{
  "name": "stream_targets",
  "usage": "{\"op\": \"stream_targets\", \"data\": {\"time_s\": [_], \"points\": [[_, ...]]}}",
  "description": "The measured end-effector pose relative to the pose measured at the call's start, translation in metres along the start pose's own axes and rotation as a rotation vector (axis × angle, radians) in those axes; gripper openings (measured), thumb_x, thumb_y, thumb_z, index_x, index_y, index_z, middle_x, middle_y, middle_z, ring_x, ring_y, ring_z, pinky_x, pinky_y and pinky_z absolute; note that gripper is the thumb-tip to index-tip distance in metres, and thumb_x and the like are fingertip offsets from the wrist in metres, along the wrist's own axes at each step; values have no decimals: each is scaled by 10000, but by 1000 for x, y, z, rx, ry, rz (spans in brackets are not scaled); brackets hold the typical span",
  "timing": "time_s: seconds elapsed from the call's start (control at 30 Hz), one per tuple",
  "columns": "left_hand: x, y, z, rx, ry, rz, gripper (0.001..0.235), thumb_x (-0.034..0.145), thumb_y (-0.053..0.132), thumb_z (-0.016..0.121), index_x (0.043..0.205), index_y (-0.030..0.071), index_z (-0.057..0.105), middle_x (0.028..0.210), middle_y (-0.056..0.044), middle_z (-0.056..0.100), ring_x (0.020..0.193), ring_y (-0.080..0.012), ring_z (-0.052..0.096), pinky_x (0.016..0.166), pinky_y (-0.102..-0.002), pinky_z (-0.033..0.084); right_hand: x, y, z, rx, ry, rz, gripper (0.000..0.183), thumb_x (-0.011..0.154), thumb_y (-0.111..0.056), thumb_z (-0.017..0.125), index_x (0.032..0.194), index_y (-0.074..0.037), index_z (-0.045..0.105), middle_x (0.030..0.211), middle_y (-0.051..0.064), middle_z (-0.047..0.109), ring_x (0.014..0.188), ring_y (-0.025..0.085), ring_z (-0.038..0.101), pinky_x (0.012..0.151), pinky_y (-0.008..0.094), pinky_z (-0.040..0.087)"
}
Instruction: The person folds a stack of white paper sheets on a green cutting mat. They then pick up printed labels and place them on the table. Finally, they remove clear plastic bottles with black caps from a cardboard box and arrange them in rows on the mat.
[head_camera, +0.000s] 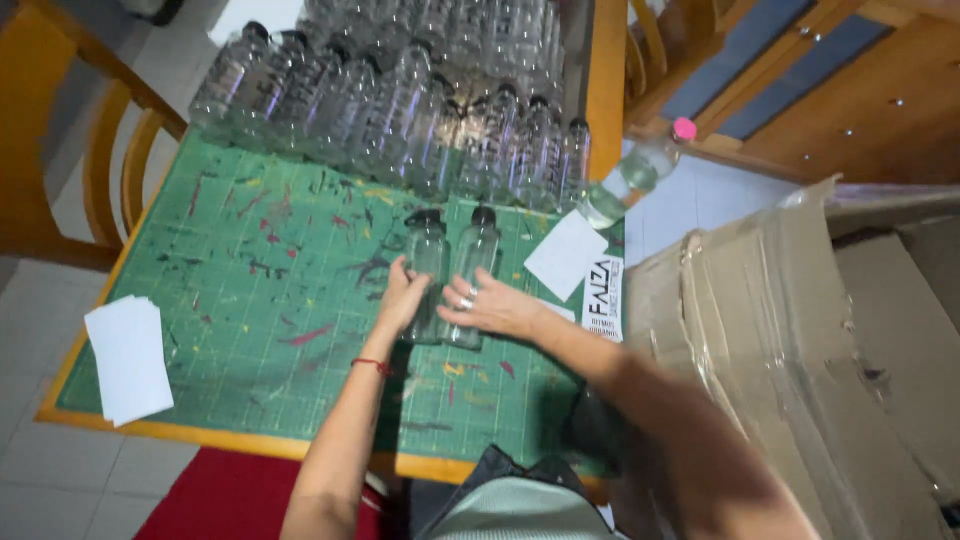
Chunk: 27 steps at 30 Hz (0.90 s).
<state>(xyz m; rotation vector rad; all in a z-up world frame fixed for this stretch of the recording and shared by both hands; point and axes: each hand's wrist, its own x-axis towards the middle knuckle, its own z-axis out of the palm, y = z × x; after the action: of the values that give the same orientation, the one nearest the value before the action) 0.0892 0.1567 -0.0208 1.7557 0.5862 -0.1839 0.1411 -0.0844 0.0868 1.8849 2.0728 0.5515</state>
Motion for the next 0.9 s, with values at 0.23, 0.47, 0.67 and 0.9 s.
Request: {"op": "stream_targets", "data": {"time_s": [0.23,0.47,0.67,0.9], "points": [[-37,51,-6,277,-51,-8,936,999,616,611,1721,126,272,1742,-195,376,1610,-382,372,1357,-514,215,-1,-14,24,26,-30,153,525,1005,-141,605,1487,-246,424,1523,144,523,1401,381,501,1042,587,430],[-35,59,2,411,-21,48,888,1041,642,575,1712,120,321,1693,-234,447,1562,-465,415,1334,-572,270,-13,-29,48,39,-110,225,763,917,-162,736,1569,-271,355,1720,116,356,1459,374,457,1083,585,435],[-43,68,14,355,21,53,889,1064,627,544,1707,68,292,1674,-286,434,1582,-477,381,1350,-556,233,-22,-38,65,230,-89,430,897,878,-173,771,1669,-220,350,1786,162,286,1599,465,317,1144,629,415],[-48,66,12,289,75,51,860,1093,628,514,1683,24,351,1639,-314,465,1555,-502,408,1342,-569,232,-8,-58,33,763,-44,1220,671,1102,-407,562,1681,-140,355,1662,240,382,1453,467,501,1076,665,473]]}}
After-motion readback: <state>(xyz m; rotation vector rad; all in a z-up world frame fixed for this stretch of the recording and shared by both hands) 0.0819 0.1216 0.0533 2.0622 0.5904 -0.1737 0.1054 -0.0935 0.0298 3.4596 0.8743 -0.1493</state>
